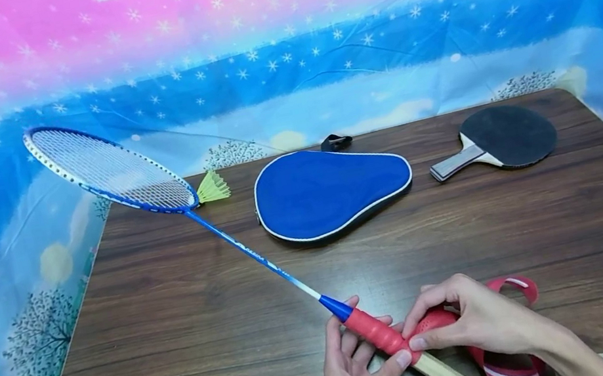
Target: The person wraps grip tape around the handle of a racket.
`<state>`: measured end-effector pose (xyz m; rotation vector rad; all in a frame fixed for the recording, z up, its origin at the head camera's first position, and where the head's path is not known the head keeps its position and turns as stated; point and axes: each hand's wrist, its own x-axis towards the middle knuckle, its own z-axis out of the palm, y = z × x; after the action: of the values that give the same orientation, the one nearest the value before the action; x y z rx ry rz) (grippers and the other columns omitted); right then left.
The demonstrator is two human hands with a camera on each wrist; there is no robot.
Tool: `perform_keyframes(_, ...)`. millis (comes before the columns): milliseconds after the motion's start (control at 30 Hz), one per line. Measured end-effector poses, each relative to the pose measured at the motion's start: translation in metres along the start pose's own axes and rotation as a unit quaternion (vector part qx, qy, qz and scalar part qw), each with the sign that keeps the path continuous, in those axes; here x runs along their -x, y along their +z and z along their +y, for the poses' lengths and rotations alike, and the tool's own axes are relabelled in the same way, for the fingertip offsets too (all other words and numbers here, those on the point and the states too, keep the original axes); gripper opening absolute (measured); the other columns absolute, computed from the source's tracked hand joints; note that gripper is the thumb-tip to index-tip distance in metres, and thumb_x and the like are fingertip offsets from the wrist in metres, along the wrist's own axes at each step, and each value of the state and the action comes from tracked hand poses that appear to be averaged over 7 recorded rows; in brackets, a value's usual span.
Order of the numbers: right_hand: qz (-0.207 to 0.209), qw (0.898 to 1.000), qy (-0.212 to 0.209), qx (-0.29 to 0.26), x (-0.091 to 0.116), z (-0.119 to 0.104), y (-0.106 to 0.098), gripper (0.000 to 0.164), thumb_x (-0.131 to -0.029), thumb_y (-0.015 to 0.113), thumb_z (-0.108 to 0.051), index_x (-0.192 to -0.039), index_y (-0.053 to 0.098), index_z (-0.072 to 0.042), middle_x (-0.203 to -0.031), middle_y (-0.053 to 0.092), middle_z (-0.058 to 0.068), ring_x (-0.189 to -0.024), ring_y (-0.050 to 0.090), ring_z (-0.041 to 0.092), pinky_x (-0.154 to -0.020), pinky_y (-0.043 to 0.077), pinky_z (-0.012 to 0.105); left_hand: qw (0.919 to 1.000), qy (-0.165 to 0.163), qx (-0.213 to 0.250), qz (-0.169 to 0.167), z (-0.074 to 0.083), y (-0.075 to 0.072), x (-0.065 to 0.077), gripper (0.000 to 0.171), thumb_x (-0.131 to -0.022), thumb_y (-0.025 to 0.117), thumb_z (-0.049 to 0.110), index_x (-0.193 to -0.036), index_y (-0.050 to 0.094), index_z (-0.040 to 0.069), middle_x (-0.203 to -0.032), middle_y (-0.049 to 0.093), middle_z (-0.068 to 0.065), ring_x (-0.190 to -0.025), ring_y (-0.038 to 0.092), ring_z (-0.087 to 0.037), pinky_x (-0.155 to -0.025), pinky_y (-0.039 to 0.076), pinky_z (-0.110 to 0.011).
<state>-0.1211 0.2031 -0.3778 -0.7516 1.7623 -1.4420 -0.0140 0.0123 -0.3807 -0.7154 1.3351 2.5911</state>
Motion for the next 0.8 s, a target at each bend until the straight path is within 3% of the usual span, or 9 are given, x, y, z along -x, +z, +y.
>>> perform_keyframes(200, 0.013, 0.999, 0.042, 0.004, -0.0009, -0.0008, 0.0005, 0.016, -0.086, 0.077, -0.027, -0.101, 0.073, -0.022, -0.096, 0.07, -0.001, -0.087, 0.061, 0.019, -0.074, 0.051, 0.029, 1.0, 0.002, -0.004, -0.003, 0.0007, 0.0023, 0.0006, 0.096, -0.075, 0.079, -0.01, -0.151, 0.026, 0.013, -0.129, 0.055, -0.026, -0.112, 0.061, -0.038, -0.085, 0.054, -0.045)
perform_keyframes(333, 0.008, 0.999, 0.037, -0.004, -0.0004, -0.0004, -0.0002, 0.015, -0.087, 0.076, -0.025, -0.102, 0.073, -0.021, -0.096, 0.07, 0.001, -0.087, 0.06, 0.02, -0.074, 0.05, 0.029, 0.9999, 0.009, -0.003, -0.004, 0.0004, 0.0028, 0.0014, 0.097, -0.073, 0.081, -0.01, -0.15, 0.026, 0.013, -0.13, 0.055, -0.025, -0.113, 0.06, -0.037, -0.084, 0.055, -0.044)
perform_keyframes(533, 0.002, 1.0, 0.006, 0.013, -0.0003, 0.002, -0.0018, 0.014, -0.09, 0.073, -0.023, -0.104, 0.075, -0.022, -0.093, 0.069, -0.001, -0.084, 0.058, 0.018, -0.069, 0.049, 0.029, 0.9991, 0.04, -0.011, -0.009, -0.0033, 0.0016, 0.0013, 0.084, -0.075, 0.079, -0.01, -0.139, 0.026, 0.0, -0.13, 0.055, -0.027, -0.112, 0.06, -0.039, -0.085, 0.055, -0.043)
perform_keyframes(667, 0.007, 0.999, 0.03, 0.015, -0.0011, 0.001, -0.0021, 0.015, -0.088, 0.075, -0.026, -0.103, 0.074, -0.024, -0.096, 0.07, -0.001, -0.088, 0.06, 0.018, -0.073, 0.05, 0.028, 0.9994, 0.034, -0.001, -0.01, -0.004, 0.0026, 0.0018, 0.081, -0.074, 0.08, -0.009, -0.135, 0.027, 0.002, -0.135, 0.053, -0.025, -0.116, 0.058, -0.038, -0.087, 0.054, -0.043)
perform_keyframes(800, 0.002, 0.999, 0.034, 0.008, -0.0009, 0.0002, -0.0015, 0.016, -0.087, 0.076, -0.027, -0.102, 0.075, -0.023, -0.096, 0.07, 0.0, -0.089, 0.061, 0.019, -0.075, 0.051, 0.028, 0.9986, 0.051, 0.011, -0.011, -0.0064, 0.0047, 0.002, 0.084, -0.072, 0.08, -0.012, -0.135, 0.026, -0.001, -0.134, 0.046, -0.03, -0.117, 0.056, -0.043, -0.088, 0.053, -0.045)
